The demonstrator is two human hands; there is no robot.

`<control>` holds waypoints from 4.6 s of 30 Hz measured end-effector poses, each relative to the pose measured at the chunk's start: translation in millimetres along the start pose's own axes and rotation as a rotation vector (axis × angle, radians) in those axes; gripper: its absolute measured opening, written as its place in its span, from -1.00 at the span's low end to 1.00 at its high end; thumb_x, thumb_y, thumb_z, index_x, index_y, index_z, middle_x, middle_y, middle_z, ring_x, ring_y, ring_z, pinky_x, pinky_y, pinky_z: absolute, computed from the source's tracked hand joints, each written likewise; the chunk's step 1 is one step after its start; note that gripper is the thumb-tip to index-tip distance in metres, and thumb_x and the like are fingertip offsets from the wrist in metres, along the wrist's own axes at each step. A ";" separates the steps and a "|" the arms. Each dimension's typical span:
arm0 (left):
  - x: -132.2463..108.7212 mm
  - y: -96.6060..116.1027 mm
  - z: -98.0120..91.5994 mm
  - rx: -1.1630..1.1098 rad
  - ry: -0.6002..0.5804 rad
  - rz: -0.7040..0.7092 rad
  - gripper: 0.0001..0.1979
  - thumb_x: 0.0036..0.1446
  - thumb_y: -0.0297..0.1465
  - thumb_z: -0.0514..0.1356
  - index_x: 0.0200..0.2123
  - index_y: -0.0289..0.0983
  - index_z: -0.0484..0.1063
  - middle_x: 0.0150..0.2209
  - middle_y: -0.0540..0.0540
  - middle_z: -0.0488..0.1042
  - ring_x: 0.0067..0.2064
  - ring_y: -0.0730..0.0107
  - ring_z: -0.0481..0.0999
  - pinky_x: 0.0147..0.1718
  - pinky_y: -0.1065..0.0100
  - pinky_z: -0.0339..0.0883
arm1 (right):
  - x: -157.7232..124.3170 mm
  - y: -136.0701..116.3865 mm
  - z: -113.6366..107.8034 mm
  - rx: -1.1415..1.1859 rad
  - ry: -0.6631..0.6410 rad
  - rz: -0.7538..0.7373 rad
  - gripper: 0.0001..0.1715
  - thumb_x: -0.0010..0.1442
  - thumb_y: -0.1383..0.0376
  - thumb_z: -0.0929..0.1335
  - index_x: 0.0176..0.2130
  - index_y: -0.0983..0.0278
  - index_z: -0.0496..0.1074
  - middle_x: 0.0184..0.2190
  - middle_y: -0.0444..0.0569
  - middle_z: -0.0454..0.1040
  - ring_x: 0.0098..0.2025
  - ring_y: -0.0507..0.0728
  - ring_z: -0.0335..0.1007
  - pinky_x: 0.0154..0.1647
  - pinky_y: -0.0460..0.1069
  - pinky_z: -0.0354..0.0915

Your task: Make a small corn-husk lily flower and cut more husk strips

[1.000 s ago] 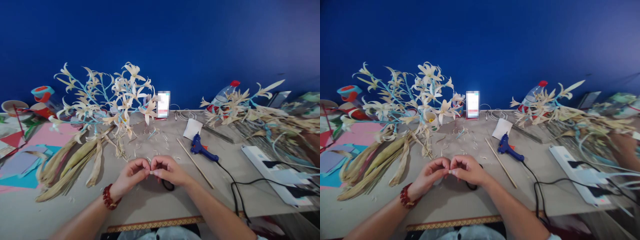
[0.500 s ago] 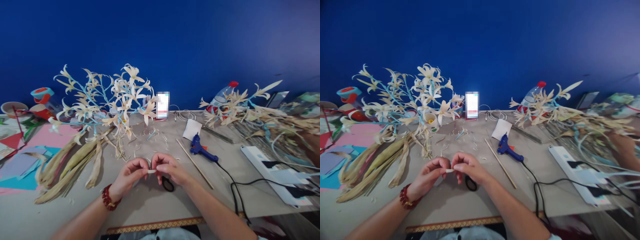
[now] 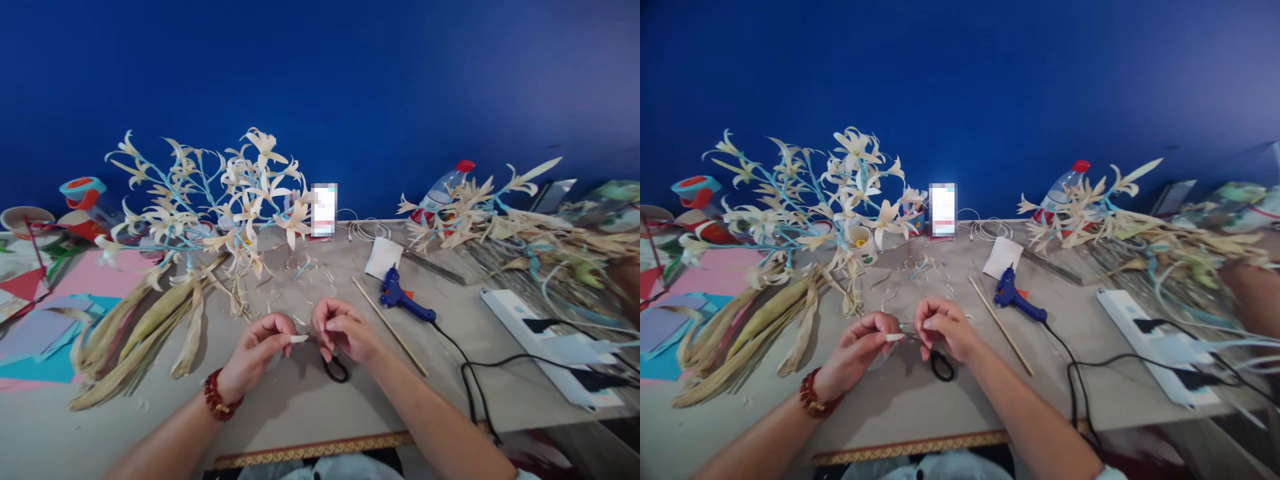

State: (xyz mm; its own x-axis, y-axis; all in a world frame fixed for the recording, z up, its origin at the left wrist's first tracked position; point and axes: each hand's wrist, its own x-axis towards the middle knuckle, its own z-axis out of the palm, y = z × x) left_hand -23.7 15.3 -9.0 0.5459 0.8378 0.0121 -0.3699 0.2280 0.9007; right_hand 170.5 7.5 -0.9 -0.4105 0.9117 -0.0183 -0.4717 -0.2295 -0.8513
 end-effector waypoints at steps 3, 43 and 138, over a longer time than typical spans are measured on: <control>-0.4 0.8 -0.8 0.017 0.019 -0.004 -0.87 0.12 -0.39 0.24 -0.44 -0.31 0.41 -0.50 -0.01 0.36 -0.42 0.46 0.29 -0.38 0.41 0.14 | -1.0 -1.2 3.4 -0.113 -0.005 0.041 -0.91 0.02 0.32 0.37 -0.42 0.32 0.39 -0.59 -0.19 0.36 -0.62 -0.04 0.26 -0.65 -0.15 0.35; 4.2 3.8 2.5 -0.139 -0.011 0.005 -0.82 0.05 -0.32 0.19 -0.50 -0.31 0.41 -0.55 -0.05 0.33 -0.44 0.37 0.30 -0.34 0.33 0.18 | 3.1 9.7 11.6 0.106 0.064 0.043 -0.87 -0.01 0.37 0.39 -0.52 0.31 0.33 -0.75 -0.26 0.30 -0.76 -0.10 0.09 -0.75 -0.18 0.25; 97.1 16.1 -35.1 1.576 0.392 0.242 -0.77 0.20 -0.44 0.04 -0.25 -0.26 0.51 -0.25 -0.13 0.55 -0.19 0.28 0.51 -0.17 0.28 0.35 | -5.1 9.9 6.4 -1.228 -0.019 -0.414 -0.96 -0.03 0.38 0.33 -0.46 0.24 0.37 -0.57 -0.19 0.36 -0.51 0.02 0.24 -0.48 -0.13 0.06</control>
State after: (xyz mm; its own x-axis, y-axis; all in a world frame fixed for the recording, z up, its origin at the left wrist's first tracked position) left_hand -3.1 117.8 -8.6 0.2896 0.8997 0.3267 0.8056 -0.4134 0.4243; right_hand 162.9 -1.6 -5.9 -0.4230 0.8319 0.3592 0.4502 0.5369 -0.7135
